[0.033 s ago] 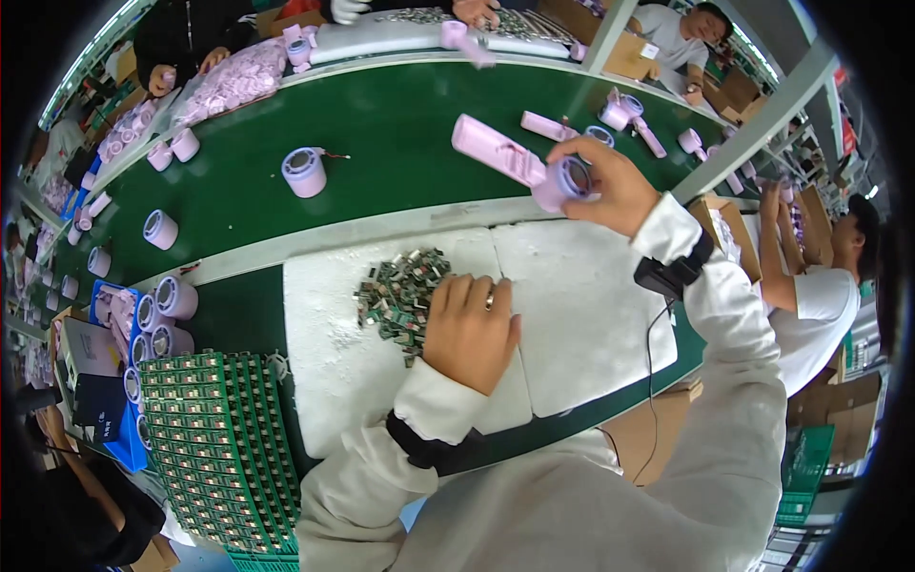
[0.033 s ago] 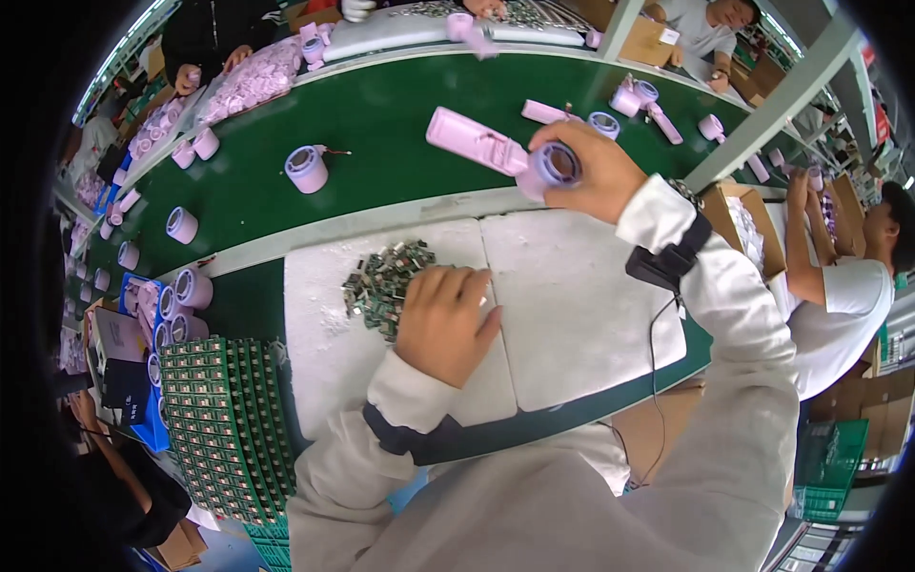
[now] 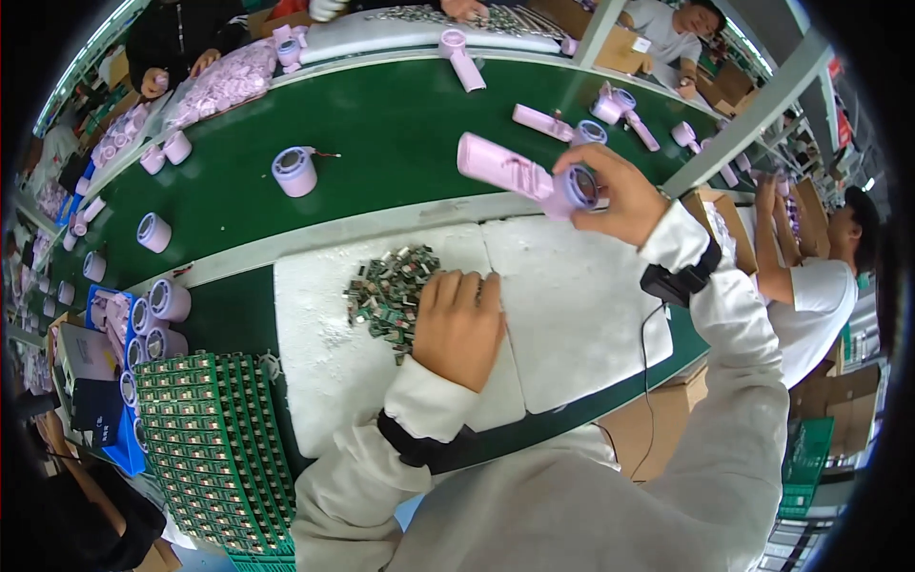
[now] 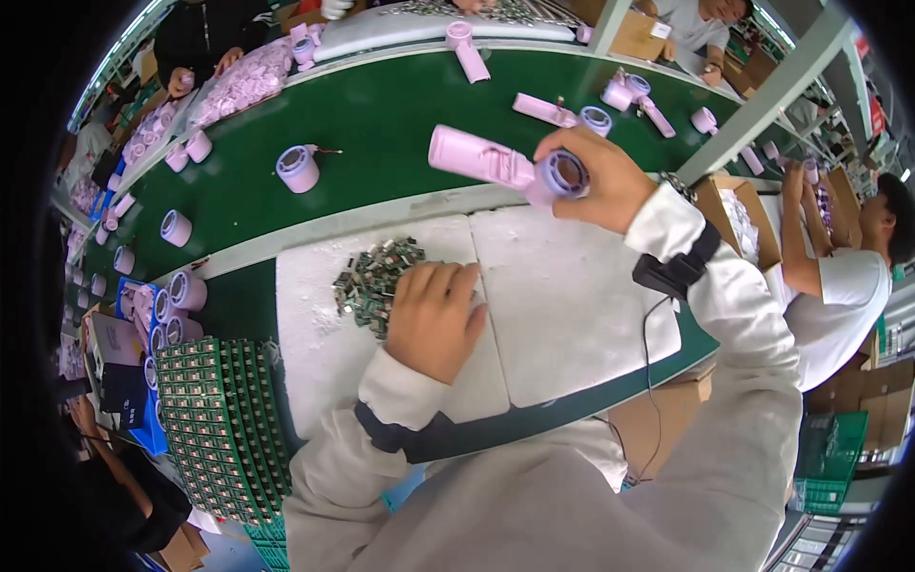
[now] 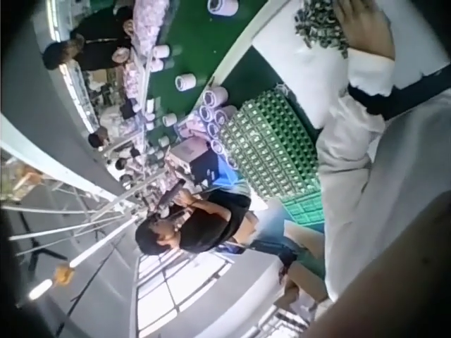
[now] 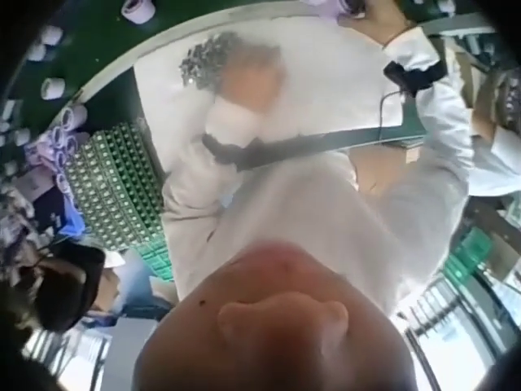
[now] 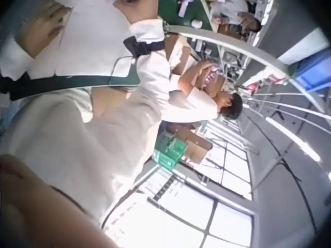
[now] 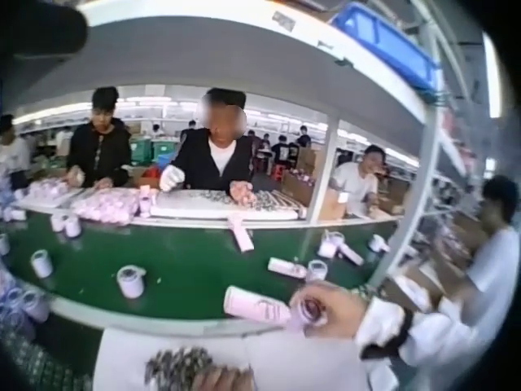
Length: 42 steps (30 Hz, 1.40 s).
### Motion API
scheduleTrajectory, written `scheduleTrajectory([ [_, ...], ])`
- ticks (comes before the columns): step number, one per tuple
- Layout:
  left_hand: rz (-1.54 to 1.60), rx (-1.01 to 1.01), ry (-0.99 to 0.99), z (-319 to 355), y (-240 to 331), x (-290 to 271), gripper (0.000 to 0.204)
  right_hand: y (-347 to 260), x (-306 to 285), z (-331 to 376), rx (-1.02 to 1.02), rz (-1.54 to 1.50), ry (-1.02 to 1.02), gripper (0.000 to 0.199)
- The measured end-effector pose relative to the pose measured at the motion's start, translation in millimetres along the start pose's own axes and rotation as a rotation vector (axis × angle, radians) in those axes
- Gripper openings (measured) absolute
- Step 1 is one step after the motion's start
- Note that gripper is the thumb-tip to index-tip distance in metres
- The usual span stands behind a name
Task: The person picks up a pink fan housing and a circuit board, connects the internal wires to the board, and sets it aside before unwrapping a stack of circuit boards to repeat the process.
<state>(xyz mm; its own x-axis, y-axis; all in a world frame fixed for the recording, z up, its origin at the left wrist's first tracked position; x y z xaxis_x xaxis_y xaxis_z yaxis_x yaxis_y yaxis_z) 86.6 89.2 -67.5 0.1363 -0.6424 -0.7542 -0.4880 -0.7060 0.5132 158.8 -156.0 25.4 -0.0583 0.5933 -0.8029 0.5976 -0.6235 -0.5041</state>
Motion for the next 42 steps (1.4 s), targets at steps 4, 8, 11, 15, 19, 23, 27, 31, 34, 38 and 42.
scheduleTrajectory([
  [4,-0.136,0.03,-0.003,-1.7,-6.2,-3.4,0.028,-29.2,-24.7,73.4,0.027,-0.004,-0.201,0.048],
  [8,-0.114,0.042,-0.008,-6.4,3.6,-7.5,0.03,-35.5,-13.2,136.3,-0.001,-0.023,-0.303,0.048],
  [11,0.027,0.099,0.06,-12.2,13.9,-13.1,0.029,-50.0,2.0,158.7,-0.043,0.073,-0.177,0.044],
  [15,0.241,-0.107,-0.141,-8.3,56.1,-21.8,0.027,-73.2,21.1,164.9,0.013,0.21,0.064,0.036],
  [19,0.698,-0.117,-0.432,-3.2,83.6,9.2,0.025,-71.4,40.4,166.8,0.146,0.114,0.005,0.031],
  [23,0.995,-0.294,-0.716,11.6,81.9,30.1,0.027,-63.8,56.5,173.2,0.04,0.199,0.028,0.027],
  [27,1.091,-0.477,-0.835,24.0,73.6,34.0,0.029,-58.1,67.4,183.0,0.039,0.122,0.16,0.021],
  [31,1.144,-0.602,-0.839,25.5,69.2,34.7,0.028,-58.0,73.6,184.9,0.056,-0.013,0.341,0.019],
  [34,1.182,-0.616,-0.836,24.8,67.8,36.4,0.028,-62.9,77.1,183.5,0.201,-0.135,0.39,0.017],
  [38,1.192,-0.697,-0.746,23.1,65.8,38.6,0.029,-70.7,82.0,178.5,0.361,0.0,0.438,0.017],
  [42,1.145,-0.662,-0.689,23.8,63.3,39.6,0.031,-73.7,84.6,175.2,0.36,0.05,0.495,0.018],
])
Point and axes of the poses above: each hand's wrist, its own z-axis away from the middle knuckle, its own x-axis out of the palm, y = z × x, the point moved 2 cm from there along -z, towards the middle knuckle, and after that the axes turned 14 degrees about -x, right-handed, at the moved point
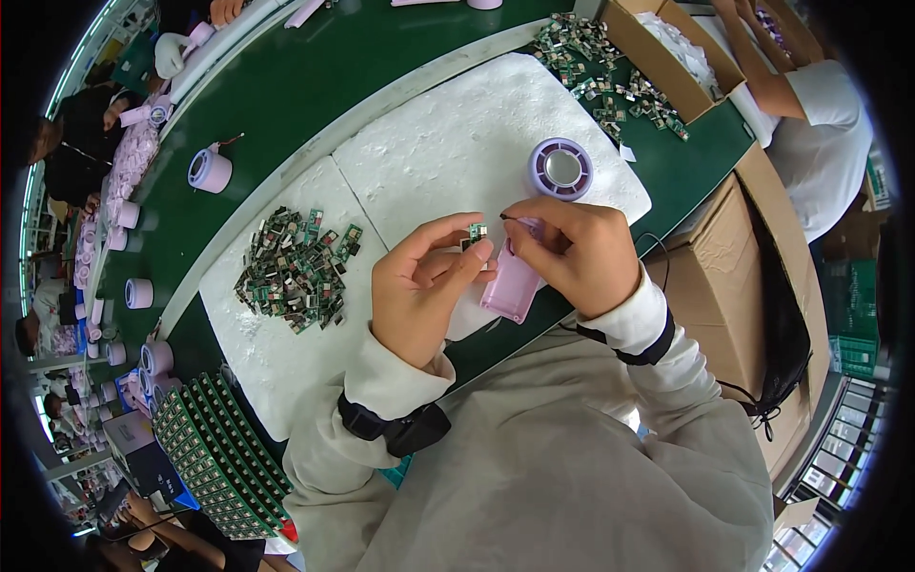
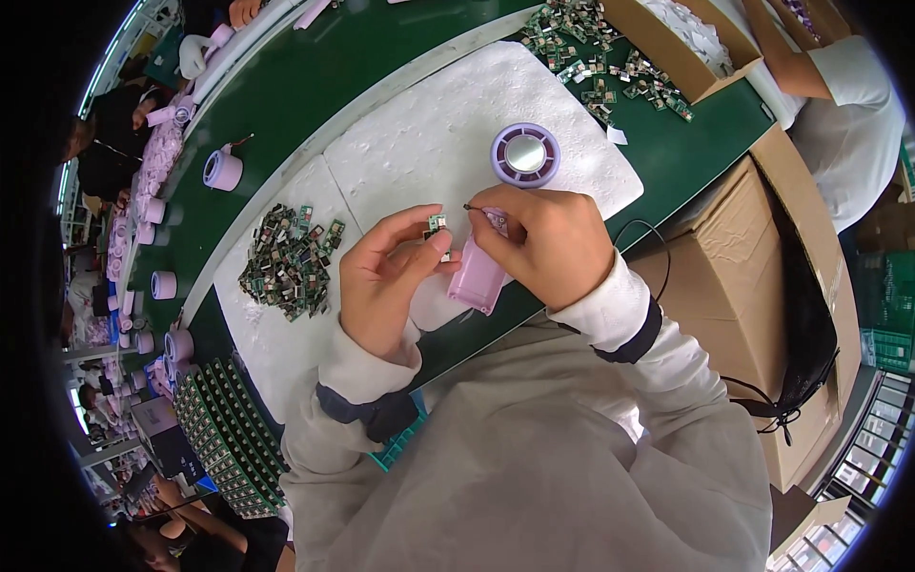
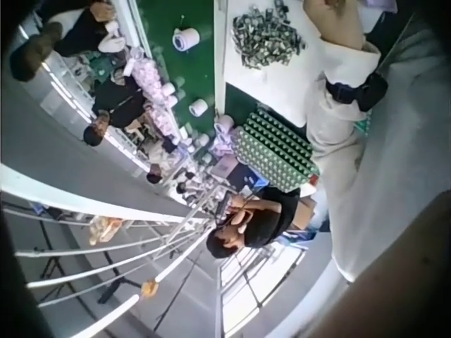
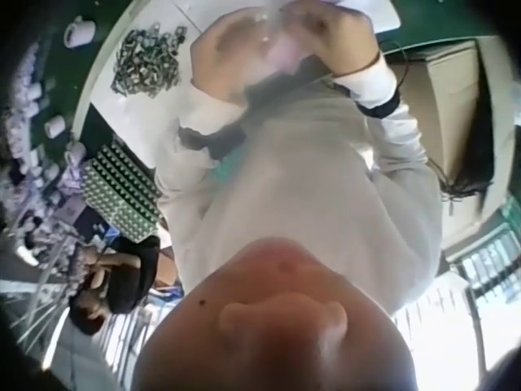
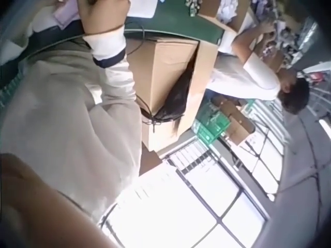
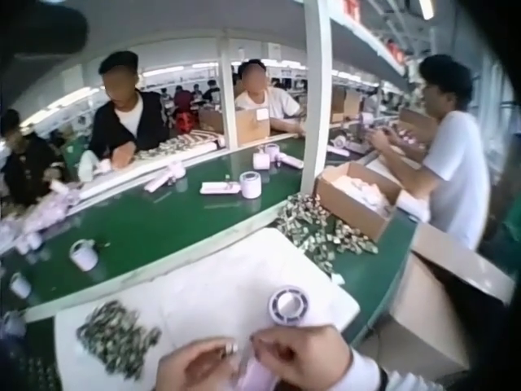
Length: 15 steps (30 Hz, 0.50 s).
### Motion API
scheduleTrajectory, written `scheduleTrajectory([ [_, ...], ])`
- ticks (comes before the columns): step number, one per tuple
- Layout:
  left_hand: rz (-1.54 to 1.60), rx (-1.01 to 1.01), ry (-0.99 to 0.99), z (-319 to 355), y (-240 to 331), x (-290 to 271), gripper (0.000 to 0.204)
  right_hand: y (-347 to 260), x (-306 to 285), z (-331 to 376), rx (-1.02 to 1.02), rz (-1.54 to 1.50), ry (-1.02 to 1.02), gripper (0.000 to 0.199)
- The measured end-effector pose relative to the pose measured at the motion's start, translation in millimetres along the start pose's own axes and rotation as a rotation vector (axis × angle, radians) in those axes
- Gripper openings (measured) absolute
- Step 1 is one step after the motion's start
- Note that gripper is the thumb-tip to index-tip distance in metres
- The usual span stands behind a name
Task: The person picks up a pink fan housing and a circuit board, connects the internal wires to the board, and sets it aside before unwrapping a stack of circuit boards to repeat the process.
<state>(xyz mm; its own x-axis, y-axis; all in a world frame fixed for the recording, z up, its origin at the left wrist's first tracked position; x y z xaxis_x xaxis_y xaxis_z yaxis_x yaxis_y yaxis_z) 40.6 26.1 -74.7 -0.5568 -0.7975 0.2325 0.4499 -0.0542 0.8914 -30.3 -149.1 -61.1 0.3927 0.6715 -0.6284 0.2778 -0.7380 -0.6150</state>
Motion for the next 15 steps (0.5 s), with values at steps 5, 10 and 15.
scheduleTrajectory([
  [5,-0.05,0.076,0.051,1.2,-2.9,1.9,0.033,0.0,1.1,3.8,0.041,-0.068,0.016,0.017],
  [10,-0.171,0.169,0.052,3.8,-9.0,4.4,0.034,-10.0,-3.0,5.1,0.056,-0.119,0.009,0.016],
  [15,-0.215,0.171,0.076,3.4,-8.0,9.9,0.031,-6.4,0.3,9.0,-0.076,-0.081,0.148,0.017],
])
Point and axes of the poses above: each hand's wrist, its own z-axis away from the middle knuckle, its own x-axis out of the palm, y = z × x, the point moved 2 cm from there along -z, towards the middle knuckle, and after that the axes turned 14 degrees about -x, right-handed, at the moved point
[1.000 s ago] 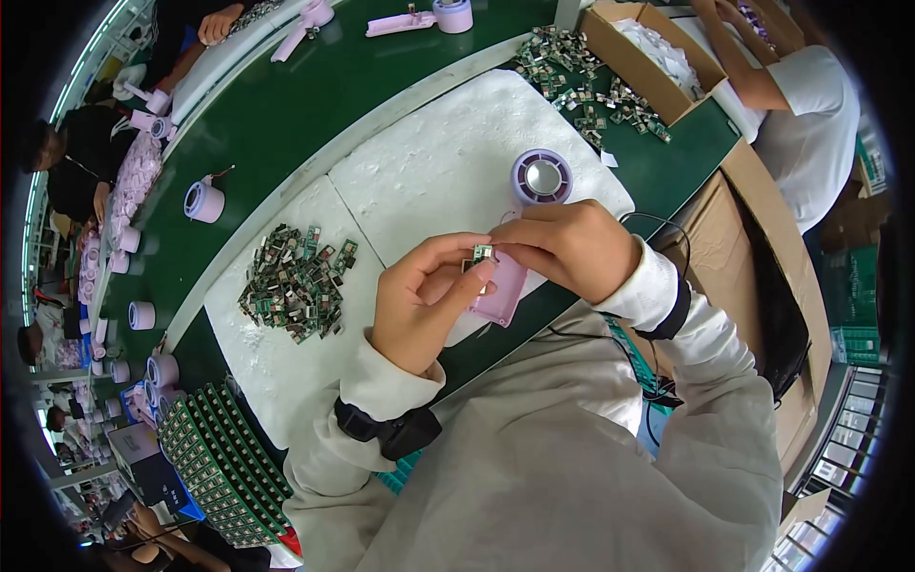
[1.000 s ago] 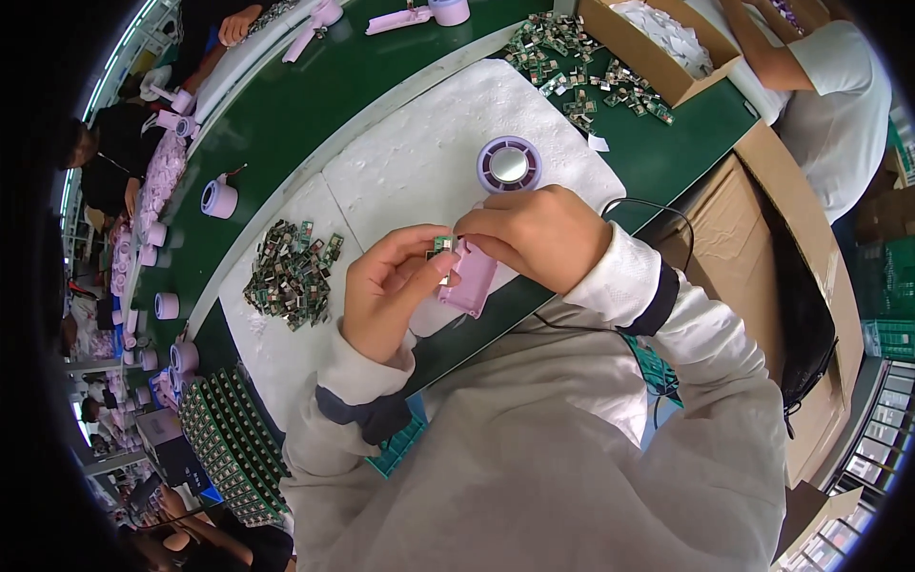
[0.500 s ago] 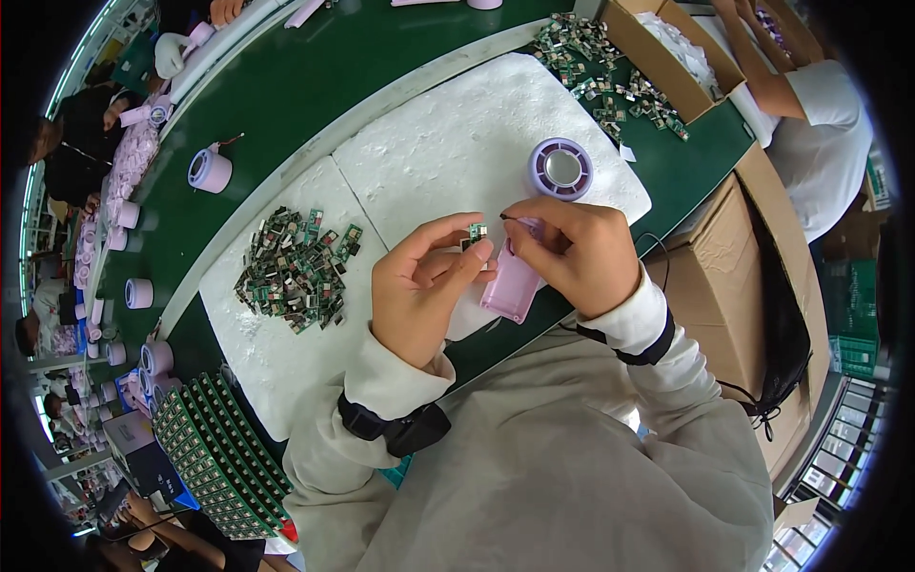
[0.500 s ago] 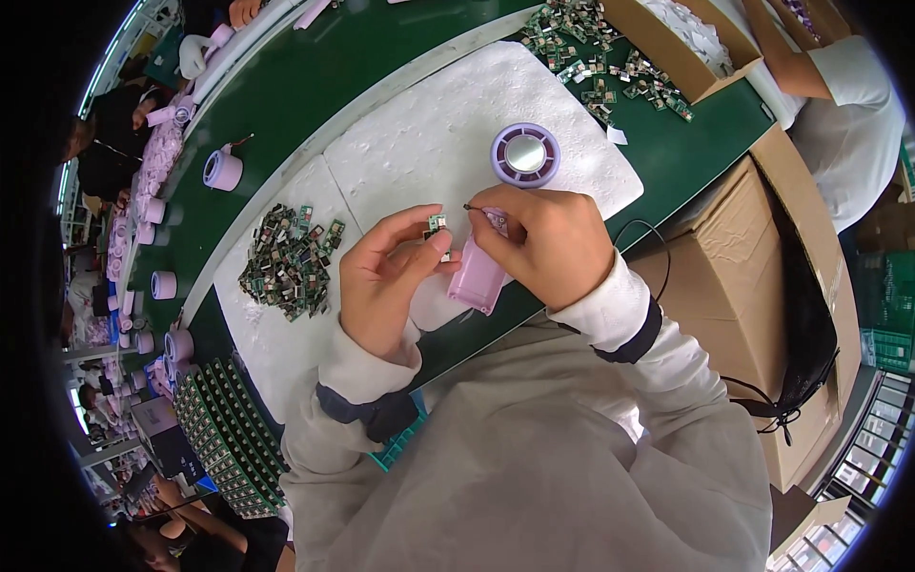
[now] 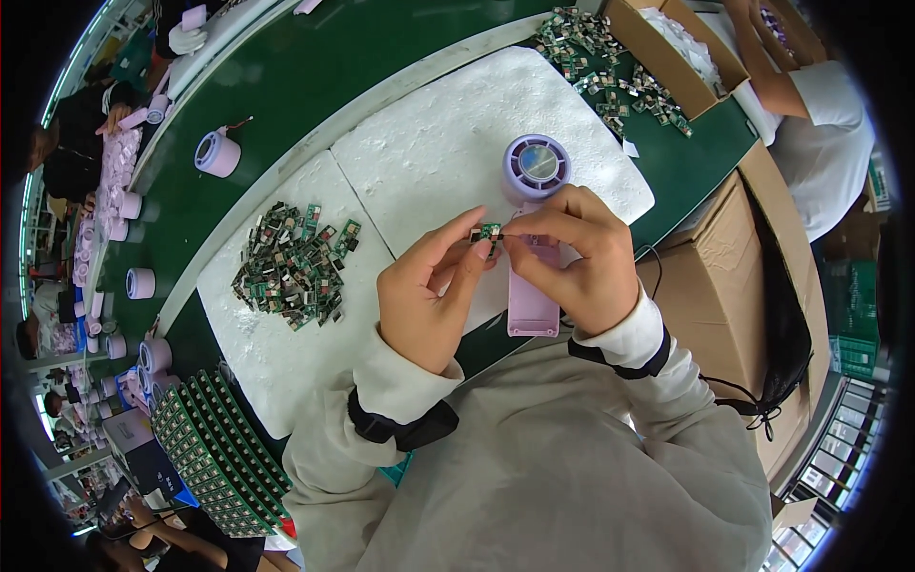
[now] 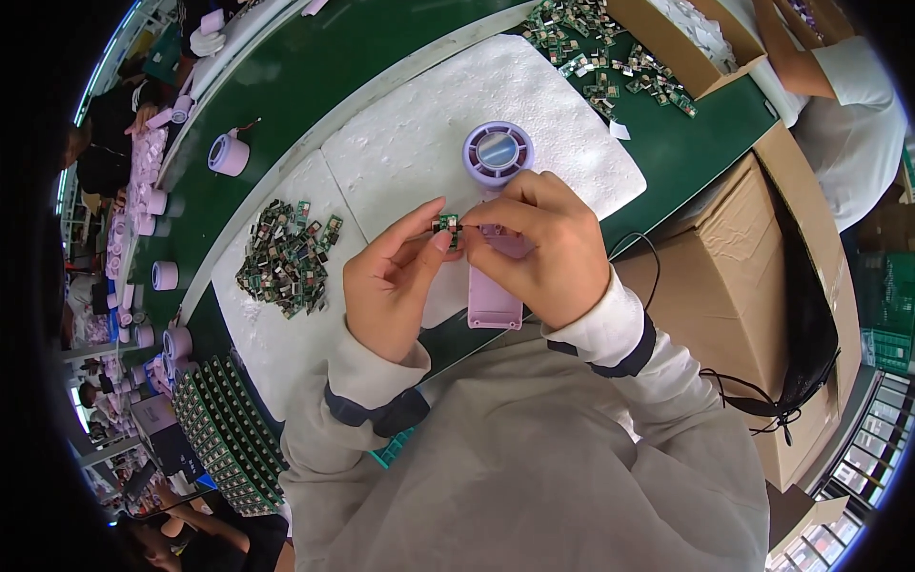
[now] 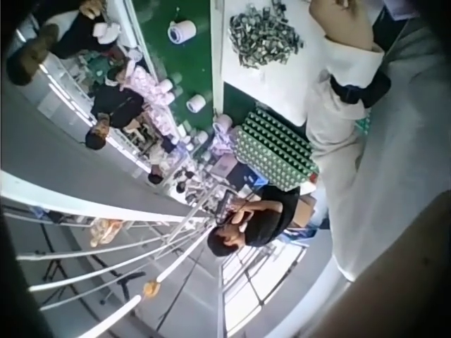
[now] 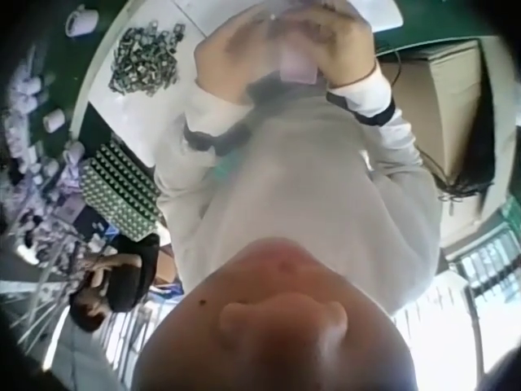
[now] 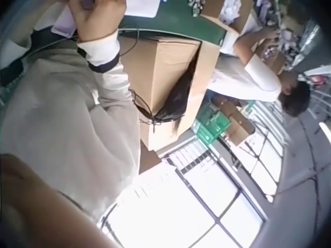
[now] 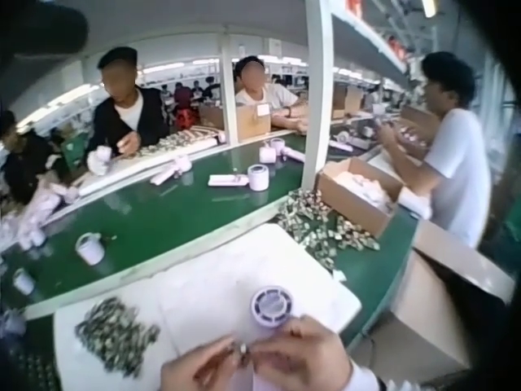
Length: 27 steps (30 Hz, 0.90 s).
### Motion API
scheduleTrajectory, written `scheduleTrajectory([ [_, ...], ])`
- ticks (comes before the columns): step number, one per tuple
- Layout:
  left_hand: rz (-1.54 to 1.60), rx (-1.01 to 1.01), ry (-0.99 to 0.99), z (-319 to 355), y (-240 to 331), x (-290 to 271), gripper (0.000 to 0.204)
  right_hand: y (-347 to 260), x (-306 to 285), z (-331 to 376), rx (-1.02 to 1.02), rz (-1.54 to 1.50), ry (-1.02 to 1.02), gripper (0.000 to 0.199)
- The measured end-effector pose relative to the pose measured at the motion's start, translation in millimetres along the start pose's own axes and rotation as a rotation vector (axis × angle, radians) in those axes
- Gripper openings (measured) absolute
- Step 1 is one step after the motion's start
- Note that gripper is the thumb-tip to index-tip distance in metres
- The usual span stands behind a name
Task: The person picks up a pink fan housing and a circuit board, connects the internal wires to the board, and sets it aside before unwrapping a stack of circuit boards to repeat the process.
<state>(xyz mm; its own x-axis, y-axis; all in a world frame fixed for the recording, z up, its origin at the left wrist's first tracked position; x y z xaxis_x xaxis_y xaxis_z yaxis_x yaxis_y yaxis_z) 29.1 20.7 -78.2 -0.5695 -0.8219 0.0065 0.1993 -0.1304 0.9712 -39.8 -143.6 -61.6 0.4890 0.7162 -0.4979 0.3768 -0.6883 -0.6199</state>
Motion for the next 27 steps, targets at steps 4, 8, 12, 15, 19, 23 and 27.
scheduleTrajectory([
  [4,-0.098,0.124,0.003,-3.4,-1.2,-3.4,0.03,2.8,2.7,-0.9,-0.09,0.088,0.003,0.016],
  [8,-0.233,0.28,0.089,-1.1,0.8,-8.7,0.032,-3.7,4.1,-7.9,-0.105,0.064,-0.013,0.014],
  [12,-0.411,0.383,0.218,8.0,6.7,3.7,0.04,-12.0,4.5,-0.4,0.129,-0.038,0.025,0.011],
  [15,-0.36,0.357,0.281,12.4,7.2,10.3,0.04,-15.7,11.4,-0.6,0.173,-0.118,0.048,0.01],
  [19,-0.35,0.381,0.321,12.5,6.2,7.8,0.037,-15.7,8.6,-1.3,0.186,-0.122,0.012,0.013],
  [23,-0.032,0.207,0.08,1.4,-6.2,-1.8,0.037,-15.9,-0.2,-8.8,0.026,-0.019,-0.1,0.024],
  [27,0.278,-0.09,-0.087,0.2,-15.4,-5.3,0.031,-15.7,-8.8,-15.1,-0.142,0.061,-0.206,0.029],
])
Point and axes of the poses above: each hand's wrist, its own z-axis away from the middle knuckle, its own x-axis out of the palm, y = z × x, the point moved 2 cm from there along -z, towards the middle knuckle, and after that the axes turned 14 degrees about -x, right-handed, at the moved point
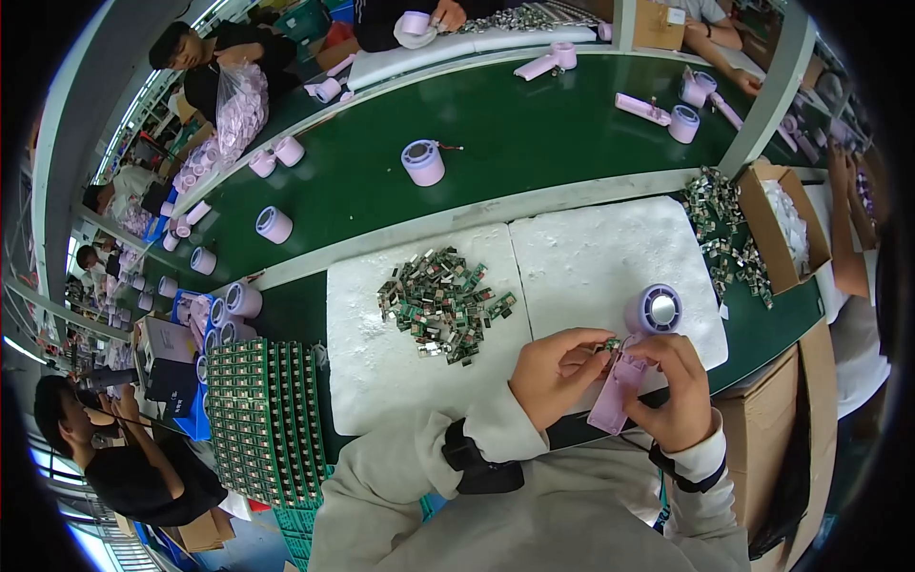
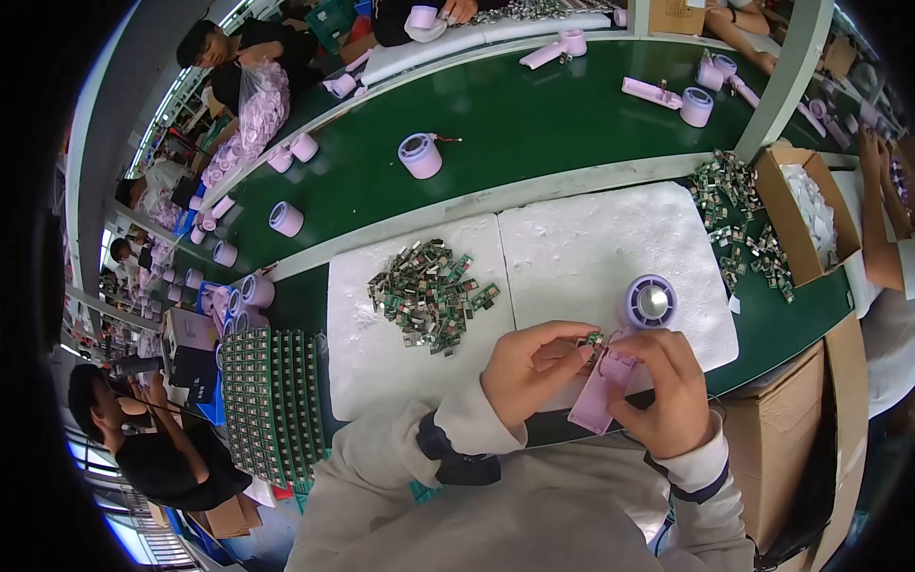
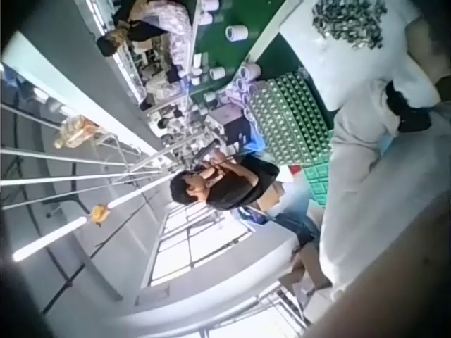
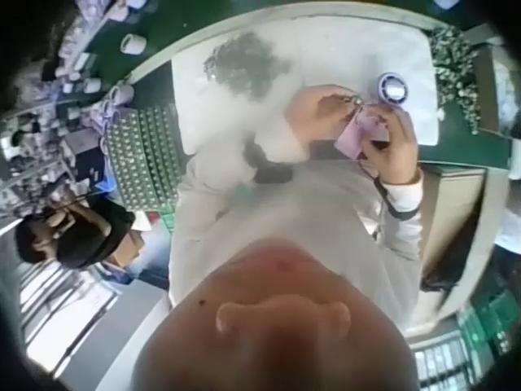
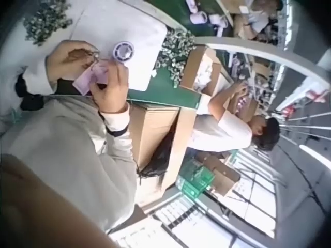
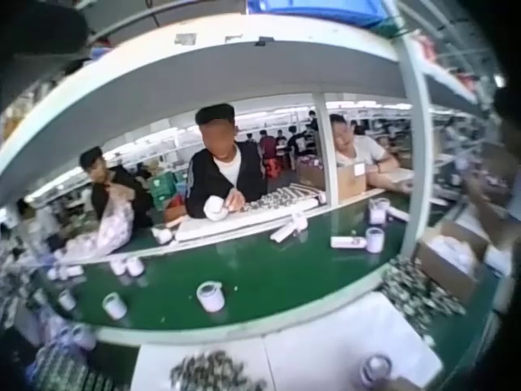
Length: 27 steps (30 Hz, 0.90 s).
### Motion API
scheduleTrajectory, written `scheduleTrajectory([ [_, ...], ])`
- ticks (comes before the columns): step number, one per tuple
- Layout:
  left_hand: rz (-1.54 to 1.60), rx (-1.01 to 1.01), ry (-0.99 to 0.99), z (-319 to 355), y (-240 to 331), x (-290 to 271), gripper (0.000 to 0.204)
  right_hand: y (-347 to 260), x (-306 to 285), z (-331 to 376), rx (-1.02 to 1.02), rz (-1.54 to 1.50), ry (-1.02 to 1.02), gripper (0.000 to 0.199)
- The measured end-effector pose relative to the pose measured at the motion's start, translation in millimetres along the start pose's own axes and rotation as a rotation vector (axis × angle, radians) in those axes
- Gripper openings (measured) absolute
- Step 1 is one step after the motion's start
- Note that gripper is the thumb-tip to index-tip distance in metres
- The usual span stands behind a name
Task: The person picks up a pink fan housing and a circuit board, connects the internal wires to the board, and sets it aside before unwrapping a stack of circuit boards to repeat the process.
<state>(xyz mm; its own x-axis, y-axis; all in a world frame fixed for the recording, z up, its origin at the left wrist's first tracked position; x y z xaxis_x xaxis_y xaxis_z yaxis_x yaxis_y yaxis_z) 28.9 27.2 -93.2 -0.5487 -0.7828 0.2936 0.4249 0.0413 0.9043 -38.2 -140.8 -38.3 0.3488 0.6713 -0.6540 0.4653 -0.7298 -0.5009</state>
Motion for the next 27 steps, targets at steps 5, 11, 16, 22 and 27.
scheduleTrajectory([
  [5,-0.047,-0.022,-0.021,-4.0,3.7,-2.3,0.029,8.2,-9.6,-1.8,-0.15,0.023,-0.241,0.033],
  [11,-0.072,-0.044,-0.028,-4.7,5.1,-2.8,0.029,14.6,-8.3,3.4,-0.345,0.118,-0.34,0.028],
  [16,0.016,-0.061,-0.029,-6.9,9.0,-1.9,0.028,17.4,-0.9,7.8,-0.348,0.051,-0.163,0.024],
  [22,0.054,-0.065,-0.007,-9.9,5.5,-5.6,0.028,5.0,15.3,7.7,0.16,-0.171,0.156,0.011],
  [27,0.002,-0.062,-0.015,-10.8,2.8,-3.6,0.028,-3.4,23.8,11.9,0.101,-0.122,0.121,0.009],
])
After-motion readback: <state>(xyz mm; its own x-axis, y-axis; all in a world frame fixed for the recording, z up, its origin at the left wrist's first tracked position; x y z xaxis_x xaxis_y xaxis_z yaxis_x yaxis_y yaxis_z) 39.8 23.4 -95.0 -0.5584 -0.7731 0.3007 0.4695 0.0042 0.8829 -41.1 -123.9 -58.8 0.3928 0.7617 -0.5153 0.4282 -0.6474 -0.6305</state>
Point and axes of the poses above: each hand's wrist, its own z-axis away from the middle knuckle, its own x-axis out of the palm, y = z × x, the point moved 2 cm from there along -z, towards the middle knuckle, and after that the axes turned 14 degrees about -x, right-handed, at the moved point
